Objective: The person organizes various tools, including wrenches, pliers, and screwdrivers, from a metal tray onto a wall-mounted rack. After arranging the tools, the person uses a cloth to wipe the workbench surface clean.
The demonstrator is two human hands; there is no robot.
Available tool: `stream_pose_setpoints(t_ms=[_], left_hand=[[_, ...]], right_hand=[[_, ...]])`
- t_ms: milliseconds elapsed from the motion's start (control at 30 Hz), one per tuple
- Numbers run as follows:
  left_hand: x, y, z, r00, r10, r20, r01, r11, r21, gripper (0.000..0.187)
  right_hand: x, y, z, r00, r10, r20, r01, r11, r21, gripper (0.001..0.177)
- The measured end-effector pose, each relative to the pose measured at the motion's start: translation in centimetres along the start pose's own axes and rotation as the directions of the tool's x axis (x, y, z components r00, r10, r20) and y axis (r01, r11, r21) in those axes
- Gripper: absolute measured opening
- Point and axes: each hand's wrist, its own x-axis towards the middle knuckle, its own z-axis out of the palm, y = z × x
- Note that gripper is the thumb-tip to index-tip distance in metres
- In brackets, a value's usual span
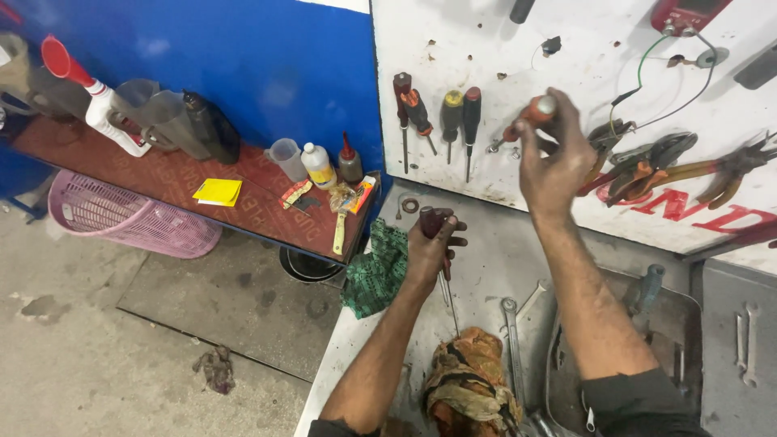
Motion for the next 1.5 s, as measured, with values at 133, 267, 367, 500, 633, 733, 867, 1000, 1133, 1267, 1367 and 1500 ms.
stream_pose_setpoints(t_ms=[133, 267, 367, 500, 633, 733, 867, 1000, 1133, 1267, 1367, 1500], left_hand=[[0.0, -0.2, -0.5, 1.000, -0.007, -0.011, 0.007, 1.000, 0.019, 0.035], [0.3, -0.8, -0.8, 1.000, -0.005, -0.011, 0.005, 0.999, 0.050, 0.033], [0.0, -0.9, -0.5, 1.000, -0.016, -0.004, 0.016, 0.999, 0.048, 0.033], [0.4, -2.1, -0.2, 0.999, -0.039, -0.016, 0.039, 0.999, 0.037, 0.034], [0.1, -2.3, 0.1, 0.998, -0.053, -0.015, 0.053, 0.998, 0.040, 0.035], [-0.5, -1.4, -0.3, 0.997, -0.067, -0.034, 0.068, 0.997, 0.035, 0.034], [-0.9, -0.6, -1.7, 0.994, -0.079, -0.072, 0.083, 0.995, 0.049, 0.033], [-1.0, -0.5, -1.6, 0.992, -0.100, -0.081, 0.102, 0.994, 0.023, 0.032], [-1.4, 0.1, -0.3, 0.992, -0.110, -0.060, 0.107, 0.993, -0.054, 0.034], [-1.5, 1.1, 0.8, 0.990, -0.139, -0.032, 0.134, 0.985, -0.108, 0.036], [-1.6, 1.4, 1.2, 0.991, -0.135, -0.011, 0.131, 0.979, -0.153, 0.036], [-1.1, 0.7, 1.5, 0.989, -0.141, 0.040, 0.146, 0.954, -0.263, 0.032]], right_hand=[[-0.9, -2.2, 2.7, 0.960, -0.197, 0.198, 0.231, 0.958, -0.168, 0.044], [-0.1, -3.9, 3.1, 0.942, -0.294, 0.163, 0.330, 0.900, -0.283, 0.038], [-0.5, -3.2, 3.7, 0.932, -0.297, 0.210, 0.353, 0.874, -0.334, 0.043], [-0.7, -3.6, 4.2, 0.893, -0.288, 0.346, 0.427, 0.785, -0.449, 0.041], [-0.5, -5.2, 4.3, 0.843, -0.303, 0.444, 0.513, 0.700, -0.497, 0.032], [-0.3, -3.5, 4.3, 0.921, -0.160, 0.356, 0.291, 0.890, -0.351, 0.035], [1.8, 0.7, 1.0, 0.971, 0.079, 0.227, -0.072, 0.997, -0.037, 0.043], [2.0, 2.3, -0.1, 0.946, 0.118, 0.303, -0.049, 0.973, -0.228, 0.047], [2.5, 2.1, -0.3, 0.924, 0.100, 0.370, 0.003, 0.964, -0.267, 0.051], [2.2, 0.7, -0.4, 0.892, 0.274, 0.360, -0.208, 0.955, -0.211, 0.058], [1.6, 0.5, -0.9, 0.881, 0.316, 0.351, -0.270, 0.947, -0.175, 0.052], [-1.3, 2.2, -1.9, 0.861, 0.347, 0.373, -0.274, 0.932, -0.236, 0.036]])
